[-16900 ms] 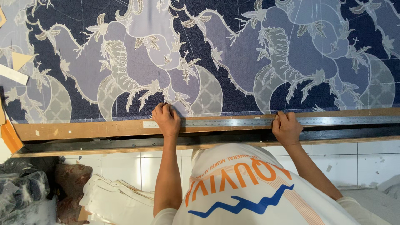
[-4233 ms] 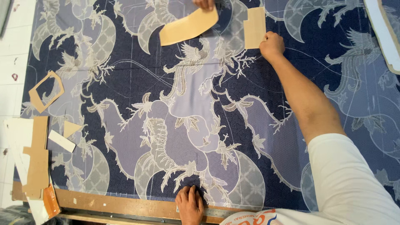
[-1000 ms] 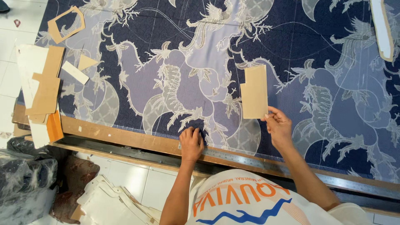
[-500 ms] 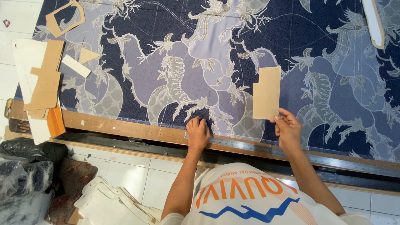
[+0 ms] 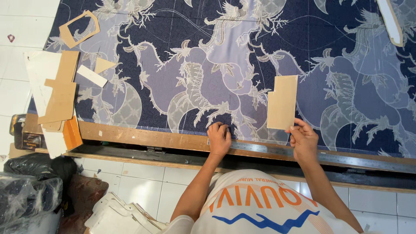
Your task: The person positions several cardboard pieces on a large patterned fabric laid out on a table. They use a metal ruler to align the pieces and adjust their placement. The person handles the cardboard pieces one at a time, ensuring they are correctly positioned on the fabric.
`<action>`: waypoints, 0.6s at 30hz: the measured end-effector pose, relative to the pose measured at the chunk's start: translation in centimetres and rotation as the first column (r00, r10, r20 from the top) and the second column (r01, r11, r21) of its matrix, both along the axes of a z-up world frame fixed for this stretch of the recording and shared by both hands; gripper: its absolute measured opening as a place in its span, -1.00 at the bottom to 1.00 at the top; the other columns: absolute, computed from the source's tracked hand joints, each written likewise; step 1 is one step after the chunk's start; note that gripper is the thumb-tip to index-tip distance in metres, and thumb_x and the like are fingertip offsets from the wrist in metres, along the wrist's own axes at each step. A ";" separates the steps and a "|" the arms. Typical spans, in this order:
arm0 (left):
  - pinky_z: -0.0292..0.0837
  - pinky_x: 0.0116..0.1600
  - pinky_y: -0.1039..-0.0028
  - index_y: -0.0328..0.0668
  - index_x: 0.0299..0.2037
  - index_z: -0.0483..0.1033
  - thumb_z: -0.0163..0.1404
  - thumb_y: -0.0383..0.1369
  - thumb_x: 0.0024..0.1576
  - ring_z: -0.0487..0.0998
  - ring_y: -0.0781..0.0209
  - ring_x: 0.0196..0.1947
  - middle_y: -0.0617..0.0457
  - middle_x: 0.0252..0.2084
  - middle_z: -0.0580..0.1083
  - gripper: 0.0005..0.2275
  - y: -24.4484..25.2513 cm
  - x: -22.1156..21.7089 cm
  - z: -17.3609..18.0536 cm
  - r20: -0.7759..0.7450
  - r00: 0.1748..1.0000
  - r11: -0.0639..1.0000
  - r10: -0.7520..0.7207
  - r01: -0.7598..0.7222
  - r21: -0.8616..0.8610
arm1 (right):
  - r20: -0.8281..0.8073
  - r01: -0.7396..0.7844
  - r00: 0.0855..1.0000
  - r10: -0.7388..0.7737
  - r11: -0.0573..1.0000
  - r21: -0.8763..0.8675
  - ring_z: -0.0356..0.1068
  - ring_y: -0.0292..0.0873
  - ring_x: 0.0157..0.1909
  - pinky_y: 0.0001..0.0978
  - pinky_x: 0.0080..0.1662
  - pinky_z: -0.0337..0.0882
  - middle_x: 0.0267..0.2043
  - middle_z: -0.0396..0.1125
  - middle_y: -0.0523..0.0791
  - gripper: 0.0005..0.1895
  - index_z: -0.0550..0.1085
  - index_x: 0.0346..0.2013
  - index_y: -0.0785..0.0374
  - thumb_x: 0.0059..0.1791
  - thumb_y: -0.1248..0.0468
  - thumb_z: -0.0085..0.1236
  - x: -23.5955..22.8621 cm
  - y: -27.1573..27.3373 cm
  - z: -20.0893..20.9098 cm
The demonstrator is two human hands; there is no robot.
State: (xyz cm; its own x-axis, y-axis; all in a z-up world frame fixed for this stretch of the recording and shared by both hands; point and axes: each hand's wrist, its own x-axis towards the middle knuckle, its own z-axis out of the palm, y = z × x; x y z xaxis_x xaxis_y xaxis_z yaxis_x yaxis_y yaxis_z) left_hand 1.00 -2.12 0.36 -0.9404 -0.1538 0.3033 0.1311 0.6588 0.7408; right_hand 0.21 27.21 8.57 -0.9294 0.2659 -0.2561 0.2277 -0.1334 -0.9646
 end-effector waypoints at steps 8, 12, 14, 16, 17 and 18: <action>0.39 0.07 0.33 -0.29 -0.14 0.56 0.03 -0.33 0.29 0.49 0.05 -0.07 -0.05 -0.14 0.47 -0.84 -2.5 1.6 1.8 0.103 0.892 0.798 -0.441 0.337 0.499 | 0.053 -0.069 0.995 0.080 0.980 -0.186 0.18 -0.42 -0.57 -0.58 -0.51 0.20 -0.32 0.43 -0.06 -0.67 0.43 0.10 0.36 0.03 0.43 0.09 3.2 -5.8 -1.4; 0.39 -0.02 0.45 -0.32 -0.08 0.54 0.02 -0.32 0.30 0.45 0.29 -0.18 0.06 -0.18 0.43 -0.81 -4.2 3.2 2.6 0.218 0.780 0.649 -0.587 0.293 0.702 | 0.092 -0.133 0.983 0.159 0.961 -0.243 0.18 -0.40 -0.57 -0.59 -0.52 0.17 -0.32 0.42 -0.07 -0.66 0.45 0.11 0.35 0.02 0.42 0.09 4.9 -9.0 -2.8; 0.39 -0.08 0.51 -0.31 -0.07 0.53 0.05 -0.35 0.27 0.44 0.38 -0.23 0.13 -0.22 0.44 -0.83 -5.0 4.0 2.9 0.262 0.750 0.600 -0.607 0.217 0.770 | 0.127 -0.155 0.972 0.196 0.949 -0.274 0.17 -0.41 -0.57 -0.59 -0.53 0.17 -0.33 0.42 -0.08 -0.65 0.46 0.11 0.34 0.02 0.41 0.10 5.5 -10.5 -3.3; 0.40 -0.10 0.55 -0.31 -0.07 0.52 0.07 -0.38 0.25 0.44 0.45 -0.26 0.18 -0.25 0.49 -0.84 -5.6 4.9 3.2 0.265 0.736 0.529 -0.623 0.147 0.835 | 0.143 -0.196 0.961 0.236 0.948 -0.253 0.17 -0.42 -0.57 -0.60 -0.53 0.16 -0.34 0.42 -0.07 -0.65 0.46 0.11 0.34 0.02 0.40 0.12 6.0 -11.9 -3.7; 0.40 -0.10 0.56 -0.32 -0.07 0.52 0.07 -0.38 0.25 0.44 0.46 -0.26 0.18 -0.25 0.50 -0.84 -6.0 5.2 3.2 0.260 0.740 0.528 -0.621 0.149 0.836 | 0.152 -0.213 0.955 0.254 0.947 -0.242 0.17 -0.42 -0.57 -0.60 -0.53 0.16 -0.35 0.42 -0.07 -0.65 0.47 0.11 0.34 0.01 0.40 0.12 6.4 -12.4 -3.9; 0.39 -0.09 0.57 -0.33 -0.06 0.52 0.07 -0.39 0.26 0.44 0.47 -0.26 0.19 -0.24 0.52 -0.85 -6.3 5.5 3.1 0.252 0.743 0.523 -0.620 0.151 0.839 | 0.166 -0.224 0.950 0.264 0.948 -0.225 0.16 -0.43 -0.58 -0.61 -0.53 0.14 -0.35 0.43 -0.07 -0.65 0.47 0.11 0.34 0.01 0.40 0.12 6.6 -12.8 -4.1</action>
